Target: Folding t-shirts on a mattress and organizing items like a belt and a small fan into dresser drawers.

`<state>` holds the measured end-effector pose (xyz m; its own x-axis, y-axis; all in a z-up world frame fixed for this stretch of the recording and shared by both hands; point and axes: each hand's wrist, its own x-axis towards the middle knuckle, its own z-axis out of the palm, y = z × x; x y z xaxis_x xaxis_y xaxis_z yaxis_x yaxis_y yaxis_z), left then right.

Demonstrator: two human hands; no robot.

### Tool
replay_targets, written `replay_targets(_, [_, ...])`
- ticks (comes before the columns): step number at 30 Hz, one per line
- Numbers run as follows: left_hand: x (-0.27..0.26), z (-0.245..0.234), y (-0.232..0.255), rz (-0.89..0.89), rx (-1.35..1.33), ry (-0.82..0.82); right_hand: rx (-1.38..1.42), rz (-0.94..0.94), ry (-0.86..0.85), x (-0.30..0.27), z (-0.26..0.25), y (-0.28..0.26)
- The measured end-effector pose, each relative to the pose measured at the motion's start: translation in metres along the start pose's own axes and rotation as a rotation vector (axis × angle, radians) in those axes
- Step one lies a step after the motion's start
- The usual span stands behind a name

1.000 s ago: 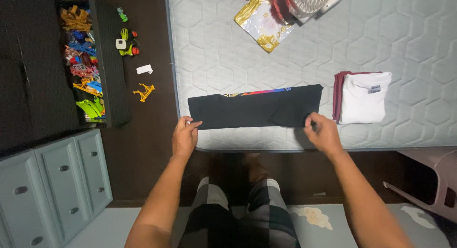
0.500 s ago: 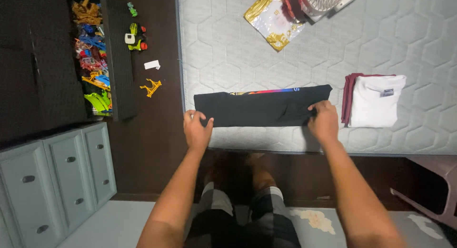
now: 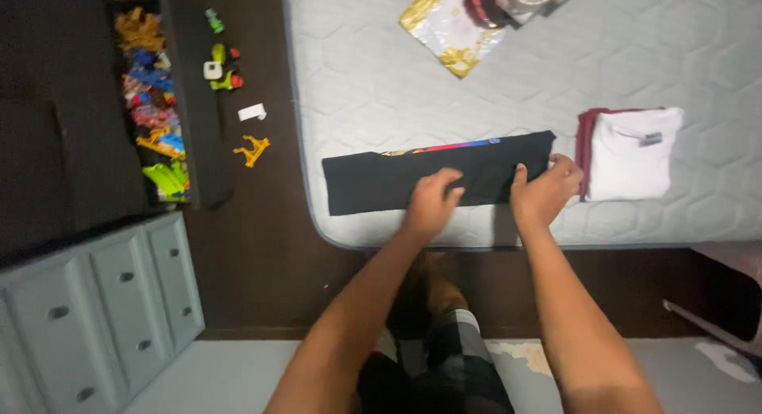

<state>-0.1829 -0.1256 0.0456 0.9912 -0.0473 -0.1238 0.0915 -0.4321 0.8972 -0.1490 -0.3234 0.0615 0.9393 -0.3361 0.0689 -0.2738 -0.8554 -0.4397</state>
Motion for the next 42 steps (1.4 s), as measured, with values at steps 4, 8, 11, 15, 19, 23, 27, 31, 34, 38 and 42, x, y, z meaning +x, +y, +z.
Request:
replay_targets(4, [0.030,0.048,0.017,-0.188,-0.149,-0.118,0.123,0.225,-0.045,-0.007,0.001,0.038])
replay_targets(8, [0.026,0.091,-0.032,-0.102,-0.174,-0.062,0.293,0.013,-0.136,-0.008,-0.012,0.049])
replay_targets(11, [0.022,0.090,-0.034,0.004,-0.250,0.066,0.317,0.091,-0.195,-0.003,-0.012,0.058])
replay_targets(15, [0.028,0.076,-0.019,-0.302,-0.493,0.185,0.306,-0.111,-0.101,0.003,-0.009,0.058])
replay_targets(19, [0.033,0.039,-0.008,-0.271,-0.393,0.221,0.270,-0.145,-0.086,0.005,-0.023,0.015])
replay_targets(23, [0.011,-0.028,-0.054,-0.257,0.131,0.456,0.267,-0.302,-0.143,-0.017,-0.004,-0.021])
replay_targets(27, [-0.016,-0.106,-0.059,-0.377,0.527,0.565,0.504,-0.284,-0.501,-0.051,0.037,-0.055])
replay_targets(31, [-0.031,-0.124,-0.093,-0.536,0.483,0.527,0.344,-0.335,-0.587,-0.053,0.051,-0.091])
replay_targets(34, [-0.042,-0.127,-0.117,-0.671,0.421,0.433,0.173,-0.238,-0.658,-0.055,0.052,-0.104])
replay_targets(38, [-0.049,-0.123,-0.128,-0.684,0.250,0.315,0.287,-0.205,-0.715,-0.060,0.052,-0.110])
replay_targets(42, [-0.054,-0.107,-0.137,-0.369,-0.154,0.443,0.588,-0.240,-0.794,-0.084,0.111,-0.091])
